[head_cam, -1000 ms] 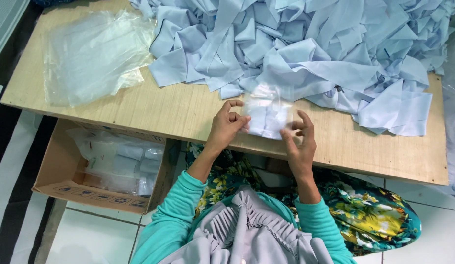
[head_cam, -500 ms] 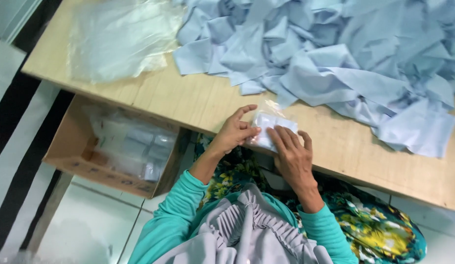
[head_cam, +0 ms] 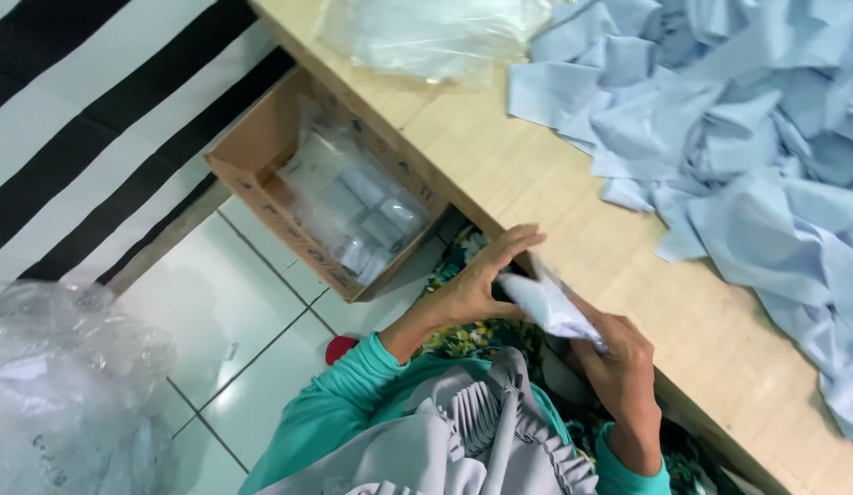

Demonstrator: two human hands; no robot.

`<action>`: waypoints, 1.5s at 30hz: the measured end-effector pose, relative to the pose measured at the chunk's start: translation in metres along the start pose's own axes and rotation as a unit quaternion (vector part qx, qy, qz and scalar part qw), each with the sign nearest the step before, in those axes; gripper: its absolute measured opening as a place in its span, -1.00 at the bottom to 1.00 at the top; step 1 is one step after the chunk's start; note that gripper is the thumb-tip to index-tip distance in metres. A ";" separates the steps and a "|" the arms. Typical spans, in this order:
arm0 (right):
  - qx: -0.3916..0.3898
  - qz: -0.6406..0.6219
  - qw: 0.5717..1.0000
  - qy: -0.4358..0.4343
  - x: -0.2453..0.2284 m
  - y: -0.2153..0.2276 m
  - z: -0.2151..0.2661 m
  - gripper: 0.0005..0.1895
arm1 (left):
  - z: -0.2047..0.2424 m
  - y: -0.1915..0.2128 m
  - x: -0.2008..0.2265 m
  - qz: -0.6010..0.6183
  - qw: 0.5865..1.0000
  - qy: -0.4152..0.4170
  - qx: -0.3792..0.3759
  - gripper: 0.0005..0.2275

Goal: The person picks up strips of white fabric from a large pile, folds them into small rectangular shapes by hand, and places the folded pieces into plastic bags.

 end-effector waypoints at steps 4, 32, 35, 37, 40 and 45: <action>-0.087 -0.066 0.983 -0.145 -0.025 -0.020 -0.021 -0.58 | 0.024 0.032 -0.014 -0.011 0.998 0.064 0.010 -0.43; -0.403 -0.087 0.910 0.047 -0.121 -0.349 -0.075 -0.55 | 0.073 0.324 -0.250 -0.417 0.769 0.477 0.083 -0.44; -0.411 -0.020 0.905 0.109 -0.116 -0.353 -0.069 -0.58 | 0.078 0.330 -0.311 -0.477 0.735 0.480 0.051 -0.54; -0.401 -0.007 0.904 0.146 -0.113 -0.356 -0.066 -0.59 | 0.082 0.333 -0.345 -0.507 0.715 0.479 0.046 -0.59; -0.396 0.003 0.907 0.145 -0.114 -0.357 -0.067 -0.61 | 0.077 0.333 -0.356 -0.531 0.700 0.475 0.039 -0.62; -0.386 0.010 0.908 0.164 -0.110 -0.361 -0.062 -0.63 | 0.069 0.321 -0.357 -0.586 0.684 0.432 0.042 -0.63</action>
Point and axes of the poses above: each hand's wrist, its own z-axis away from the middle knuckle, its own y-axis out of the back of the hand, x = y × z, the point moved 3 cm from there along -z, towards the middle knuckle, and after that the axes turned 15 degrees about x, right-handed, at the moved point
